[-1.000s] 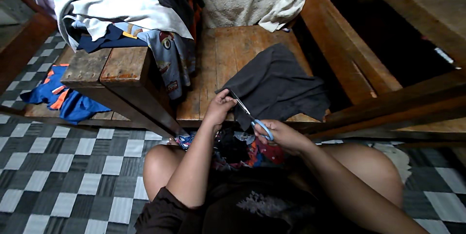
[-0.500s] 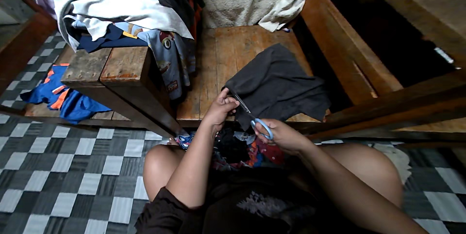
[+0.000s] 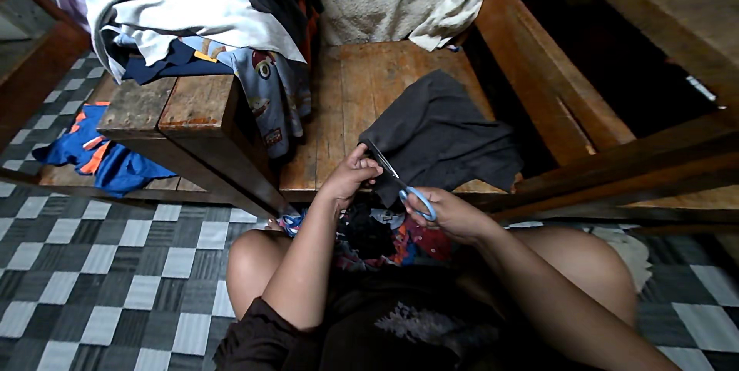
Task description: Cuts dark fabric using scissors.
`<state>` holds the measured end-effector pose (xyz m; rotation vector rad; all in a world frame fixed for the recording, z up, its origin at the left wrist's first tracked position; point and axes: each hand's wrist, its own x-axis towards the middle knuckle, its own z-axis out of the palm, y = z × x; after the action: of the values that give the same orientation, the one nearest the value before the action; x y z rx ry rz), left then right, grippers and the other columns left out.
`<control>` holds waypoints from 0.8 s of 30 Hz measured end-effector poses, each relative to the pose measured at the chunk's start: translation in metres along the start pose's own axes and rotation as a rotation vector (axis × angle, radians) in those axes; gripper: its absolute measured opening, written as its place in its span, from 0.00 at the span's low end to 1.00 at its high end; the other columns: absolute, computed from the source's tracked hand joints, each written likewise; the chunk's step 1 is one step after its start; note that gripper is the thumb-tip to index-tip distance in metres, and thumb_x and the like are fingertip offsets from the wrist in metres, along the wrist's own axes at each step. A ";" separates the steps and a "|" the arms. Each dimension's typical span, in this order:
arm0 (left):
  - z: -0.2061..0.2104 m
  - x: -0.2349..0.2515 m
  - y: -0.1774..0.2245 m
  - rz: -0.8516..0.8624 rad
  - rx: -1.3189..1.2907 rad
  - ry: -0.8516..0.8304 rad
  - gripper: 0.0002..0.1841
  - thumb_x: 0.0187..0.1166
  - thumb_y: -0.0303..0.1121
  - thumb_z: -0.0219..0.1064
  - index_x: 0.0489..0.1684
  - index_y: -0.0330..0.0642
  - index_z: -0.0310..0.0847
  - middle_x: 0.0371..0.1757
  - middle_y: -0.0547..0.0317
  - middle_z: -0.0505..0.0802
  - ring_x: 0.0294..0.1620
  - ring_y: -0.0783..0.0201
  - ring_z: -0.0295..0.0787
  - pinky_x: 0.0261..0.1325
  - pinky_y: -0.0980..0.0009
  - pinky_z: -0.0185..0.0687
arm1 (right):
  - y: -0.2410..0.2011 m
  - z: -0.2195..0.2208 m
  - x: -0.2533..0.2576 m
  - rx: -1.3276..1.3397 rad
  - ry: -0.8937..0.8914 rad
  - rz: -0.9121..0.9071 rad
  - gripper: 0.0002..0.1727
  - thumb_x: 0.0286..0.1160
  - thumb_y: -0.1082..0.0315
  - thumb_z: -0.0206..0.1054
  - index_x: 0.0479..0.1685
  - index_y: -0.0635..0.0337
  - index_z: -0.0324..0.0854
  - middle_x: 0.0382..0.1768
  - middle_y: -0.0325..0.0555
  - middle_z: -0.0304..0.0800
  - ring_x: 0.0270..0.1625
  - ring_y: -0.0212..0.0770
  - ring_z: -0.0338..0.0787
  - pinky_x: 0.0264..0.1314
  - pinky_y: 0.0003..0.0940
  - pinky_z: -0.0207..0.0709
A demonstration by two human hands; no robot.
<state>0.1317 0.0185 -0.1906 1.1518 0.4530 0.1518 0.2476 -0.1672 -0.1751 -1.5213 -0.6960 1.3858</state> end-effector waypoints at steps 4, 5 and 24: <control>0.002 -0.001 0.003 0.029 0.038 0.100 0.19 0.83 0.20 0.57 0.72 0.35 0.70 0.37 0.63 0.83 0.33 0.74 0.78 0.41 0.76 0.78 | -0.005 0.004 -0.003 -0.084 0.048 0.025 0.12 0.89 0.65 0.53 0.33 0.52 0.74 0.16 0.24 0.72 0.17 0.18 0.69 0.23 0.13 0.63; 0.003 0.000 0.002 0.049 0.033 0.135 0.14 0.84 0.22 0.56 0.65 0.36 0.74 0.37 0.63 0.83 0.33 0.73 0.78 0.41 0.76 0.78 | -0.006 0.005 -0.003 -0.103 0.059 0.036 0.11 0.89 0.66 0.53 0.34 0.53 0.74 0.17 0.24 0.72 0.18 0.18 0.70 0.24 0.13 0.64; 0.000 0.001 0.002 0.072 -0.027 0.121 0.26 0.80 0.16 0.58 0.80 0.36 0.64 0.34 0.63 0.87 0.32 0.76 0.80 0.41 0.79 0.77 | -0.002 0.001 -0.002 -0.048 -0.031 0.000 0.12 0.87 0.60 0.51 0.35 0.51 0.74 0.16 0.22 0.73 0.16 0.17 0.68 0.22 0.12 0.62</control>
<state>0.1328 0.0197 -0.1886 1.1365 0.5154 0.2904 0.2464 -0.1679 -0.1725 -1.5403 -0.7535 1.4048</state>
